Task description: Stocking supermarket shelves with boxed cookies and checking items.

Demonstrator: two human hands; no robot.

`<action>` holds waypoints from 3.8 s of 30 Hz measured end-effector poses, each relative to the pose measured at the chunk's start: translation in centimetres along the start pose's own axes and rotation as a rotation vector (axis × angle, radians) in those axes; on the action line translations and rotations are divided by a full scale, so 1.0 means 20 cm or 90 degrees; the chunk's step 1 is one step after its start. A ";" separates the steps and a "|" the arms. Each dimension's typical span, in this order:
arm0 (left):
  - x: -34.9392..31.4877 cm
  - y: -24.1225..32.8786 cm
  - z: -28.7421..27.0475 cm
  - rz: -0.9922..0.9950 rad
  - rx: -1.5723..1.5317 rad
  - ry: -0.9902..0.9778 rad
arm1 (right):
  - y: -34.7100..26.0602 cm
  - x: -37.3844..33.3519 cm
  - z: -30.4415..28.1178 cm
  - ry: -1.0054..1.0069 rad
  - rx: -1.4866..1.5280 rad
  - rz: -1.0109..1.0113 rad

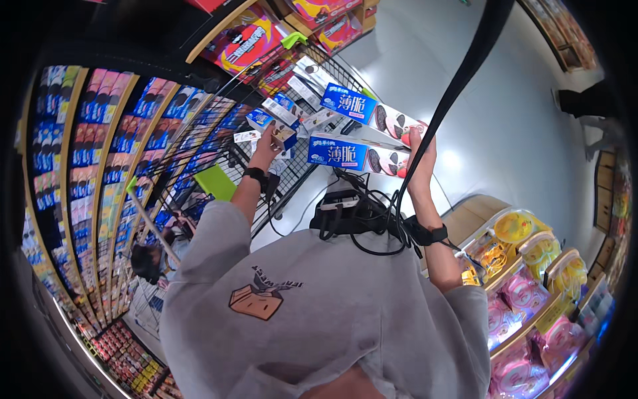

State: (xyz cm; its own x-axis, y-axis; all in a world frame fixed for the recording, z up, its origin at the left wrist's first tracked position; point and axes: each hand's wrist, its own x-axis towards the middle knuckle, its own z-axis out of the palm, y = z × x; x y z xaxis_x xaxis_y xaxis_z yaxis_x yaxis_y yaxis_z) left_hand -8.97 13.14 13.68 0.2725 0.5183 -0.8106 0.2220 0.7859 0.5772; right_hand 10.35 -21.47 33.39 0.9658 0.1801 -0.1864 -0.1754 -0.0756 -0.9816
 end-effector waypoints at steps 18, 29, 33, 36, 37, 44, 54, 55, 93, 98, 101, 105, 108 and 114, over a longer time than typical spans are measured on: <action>0.84 -0.34 0.29 0.409 0.800 -0.089 | 0.06 -0.06 0.20 0.271 -0.133 0.175; 1.03 -0.25 0.28 0.515 1.249 -0.092 | 0.17 0.03 0.24 0.264 -0.148 0.116; 1.12 -0.29 0.29 0.196 1.026 0.046 | 0.07 0.04 0.37 0.277 -0.207 0.216; 1.25 -0.33 0.33 -0.008 0.751 0.179 | 0.09 0.04 0.39 0.292 -0.197 0.209; 1.27 -0.35 0.35 -0.013 0.749 0.178 | 0.07 0.04 0.38 0.271 -0.208 0.241; 1.31 -0.42 0.40 -0.064 0.559 0.240 | 0.16 0.03 0.36 0.249 -0.211 0.236; 1.08 -0.24 0.24 0.095 0.569 0.233 | 0.14 0.00 0.34 0.237 -0.228 0.308; 1.09 -0.24 0.19 0.103 0.562 0.245 | 0.17 -0.01 0.31 0.225 -0.220 0.302; -1.85 -0.48 0.33 0.313 -0.124 -0.495 | 0.00 -0.90 -0.36 -0.352 0.290 0.027; -1.78 -0.50 0.34 0.320 -0.183 -0.494 | 0.02 -0.88 -0.31 -0.400 0.304 -0.014; -1.75 -0.49 0.31 0.332 -0.155 -0.466 | 0.02 -0.87 -0.27 -0.425 0.289 -0.023; -1.70 -0.44 0.27 0.369 -0.146 -0.445 | -0.03 -0.87 -0.19 -0.452 0.276 -0.015; -1.69 -0.42 0.25 0.360 -0.161 -0.425 | -0.05 -0.85 -0.13 -0.471 0.272 -0.005; -1.63 -0.37 0.24 0.362 -0.145 -0.390 | -0.04 -0.80 -0.03 -0.473 0.240 -0.009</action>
State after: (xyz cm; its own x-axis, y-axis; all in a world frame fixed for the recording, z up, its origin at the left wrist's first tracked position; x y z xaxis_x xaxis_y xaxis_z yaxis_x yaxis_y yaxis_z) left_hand -14.95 -11.23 36.27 0.7560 0.6319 -0.1710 -0.2765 0.5450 0.7916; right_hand -4.97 -24.83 37.12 0.6135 0.7894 -0.0229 -0.3443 0.2414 -0.9073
